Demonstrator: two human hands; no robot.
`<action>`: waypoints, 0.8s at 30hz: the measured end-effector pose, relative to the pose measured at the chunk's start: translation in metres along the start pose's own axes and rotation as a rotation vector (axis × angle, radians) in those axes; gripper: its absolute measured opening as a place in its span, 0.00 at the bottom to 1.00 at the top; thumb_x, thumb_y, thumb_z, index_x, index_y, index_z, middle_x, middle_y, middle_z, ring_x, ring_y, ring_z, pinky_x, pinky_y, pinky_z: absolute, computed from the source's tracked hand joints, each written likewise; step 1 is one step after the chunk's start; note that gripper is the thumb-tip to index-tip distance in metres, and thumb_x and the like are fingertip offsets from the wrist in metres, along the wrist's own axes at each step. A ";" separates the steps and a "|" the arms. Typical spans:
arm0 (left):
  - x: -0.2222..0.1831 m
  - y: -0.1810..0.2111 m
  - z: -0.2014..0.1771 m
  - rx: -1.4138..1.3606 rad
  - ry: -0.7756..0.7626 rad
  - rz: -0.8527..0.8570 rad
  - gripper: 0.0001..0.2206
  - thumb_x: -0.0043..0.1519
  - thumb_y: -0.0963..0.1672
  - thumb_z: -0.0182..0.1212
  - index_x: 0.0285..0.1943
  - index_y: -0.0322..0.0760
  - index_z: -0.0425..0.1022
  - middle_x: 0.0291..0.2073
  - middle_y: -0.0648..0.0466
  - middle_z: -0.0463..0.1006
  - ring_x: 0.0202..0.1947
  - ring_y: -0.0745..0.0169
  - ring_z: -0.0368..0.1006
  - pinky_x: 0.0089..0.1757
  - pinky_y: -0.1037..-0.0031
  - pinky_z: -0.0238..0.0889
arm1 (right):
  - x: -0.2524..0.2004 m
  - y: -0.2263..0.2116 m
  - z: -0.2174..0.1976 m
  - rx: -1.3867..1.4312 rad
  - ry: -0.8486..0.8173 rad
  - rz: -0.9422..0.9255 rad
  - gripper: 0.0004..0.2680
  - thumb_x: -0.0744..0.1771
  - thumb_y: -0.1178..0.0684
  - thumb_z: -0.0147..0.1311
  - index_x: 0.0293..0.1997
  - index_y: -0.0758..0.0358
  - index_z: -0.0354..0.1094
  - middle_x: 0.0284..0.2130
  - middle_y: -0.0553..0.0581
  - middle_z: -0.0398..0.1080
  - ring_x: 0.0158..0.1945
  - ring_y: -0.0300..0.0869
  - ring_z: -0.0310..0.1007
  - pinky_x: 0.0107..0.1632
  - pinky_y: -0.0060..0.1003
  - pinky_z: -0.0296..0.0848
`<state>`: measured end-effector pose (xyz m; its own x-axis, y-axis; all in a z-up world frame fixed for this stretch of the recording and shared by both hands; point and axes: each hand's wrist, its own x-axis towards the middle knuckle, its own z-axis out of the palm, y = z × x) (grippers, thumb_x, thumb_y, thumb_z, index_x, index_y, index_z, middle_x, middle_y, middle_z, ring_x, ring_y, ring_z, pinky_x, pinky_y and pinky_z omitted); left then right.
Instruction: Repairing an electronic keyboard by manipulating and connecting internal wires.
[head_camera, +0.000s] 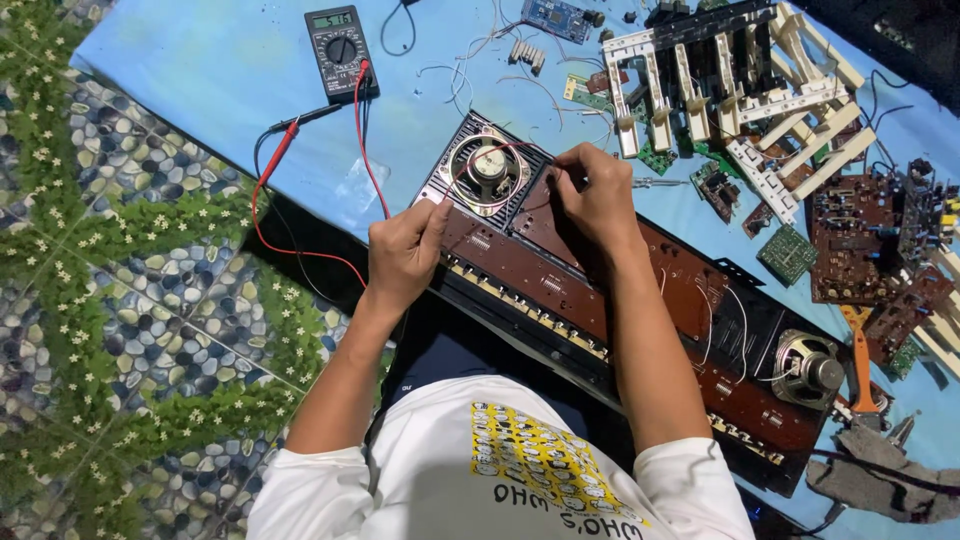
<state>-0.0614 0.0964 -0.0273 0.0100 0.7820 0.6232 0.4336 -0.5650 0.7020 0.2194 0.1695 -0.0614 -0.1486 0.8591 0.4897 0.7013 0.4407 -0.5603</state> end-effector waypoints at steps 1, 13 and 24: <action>0.001 0.001 -0.001 0.001 0.003 0.000 0.20 0.72 0.44 0.58 0.22 0.41 0.64 0.11 0.48 0.65 0.16 0.44 0.71 0.22 0.71 0.62 | 0.000 0.001 0.000 0.000 -0.001 -0.003 0.04 0.64 0.62 0.67 0.39 0.63 0.77 0.27 0.59 0.78 0.31 0.51 0.80 0.34 0.39 0.77; -0.003 -0.002 -0.002 -0.053 -0.007 -0.046 0.20 0.71 0.44 0.58 0.21 0.41 0.66 0.11 0.48 0.64 0.16 0.45 0.71 0.22 0.74 0.61 | -0.004 0.003 -0.003 0.065 -0.013 0.045 0.03 0.66 0.62 0.66 0.40 0.66 0.75 0.26 0.61 0.77 0.31 0.52 0.80 0.35 0.40 0.77; -0.006 -0.003 -0.004 -0.042 -0.003 -0.034 0.20 0.71 0.45 0.58 0.22 0.41 0.65 0.11 0.48 0.64 0.17 0.45 0.71 0.22 0.72 0.62 | -0.003 -0.014 -0.001 -0.107 -0.051 -0.068 0.05 0.64 0.65 0.61 0.40 0.65 0.71 0.28 0.63 0.75 0.34 0.59 0.78 0.37 0.46 0.77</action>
<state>-0.0661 0.0927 -0.0322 -0.0014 0.8015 0.5980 0.3957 -0.5487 0.7364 0.2106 0.1601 -0.0546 -0.2312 0.8416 0.4881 0.7582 0.4702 -0.4516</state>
